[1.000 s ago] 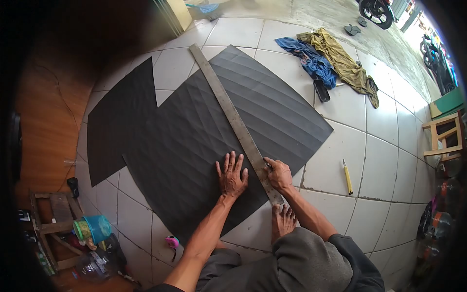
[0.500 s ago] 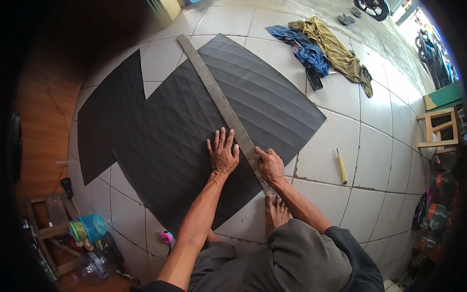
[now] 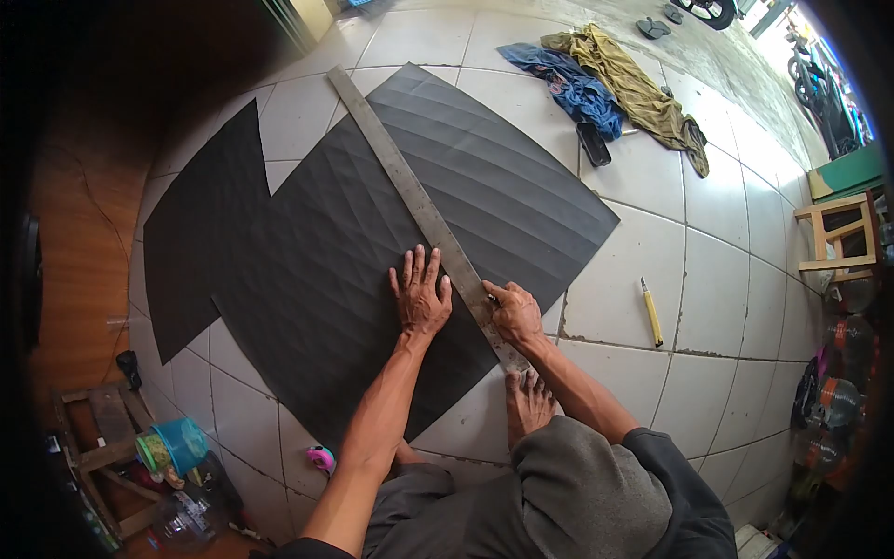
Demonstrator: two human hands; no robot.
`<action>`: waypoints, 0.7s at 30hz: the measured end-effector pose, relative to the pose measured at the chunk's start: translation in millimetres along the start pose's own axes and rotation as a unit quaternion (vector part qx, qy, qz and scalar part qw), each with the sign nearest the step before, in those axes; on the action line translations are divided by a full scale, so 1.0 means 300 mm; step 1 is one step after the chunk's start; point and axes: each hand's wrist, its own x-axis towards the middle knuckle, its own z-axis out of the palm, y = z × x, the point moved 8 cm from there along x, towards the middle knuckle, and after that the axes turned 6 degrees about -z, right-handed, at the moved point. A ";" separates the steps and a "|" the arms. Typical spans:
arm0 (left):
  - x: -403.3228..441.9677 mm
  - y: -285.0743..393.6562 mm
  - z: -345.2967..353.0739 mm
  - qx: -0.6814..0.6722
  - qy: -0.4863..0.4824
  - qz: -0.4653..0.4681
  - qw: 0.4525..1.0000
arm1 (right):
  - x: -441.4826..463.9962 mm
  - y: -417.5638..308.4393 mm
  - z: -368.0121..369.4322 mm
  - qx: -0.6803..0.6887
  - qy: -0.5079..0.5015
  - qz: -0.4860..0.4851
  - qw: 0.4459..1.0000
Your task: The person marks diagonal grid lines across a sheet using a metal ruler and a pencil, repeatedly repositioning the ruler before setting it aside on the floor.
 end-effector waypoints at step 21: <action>-0.004 0.005 -0.003 0.012 0.006 -0.001 1.000 | 0.010 0.010 0.004 0.059 0.009 -0.011 0.998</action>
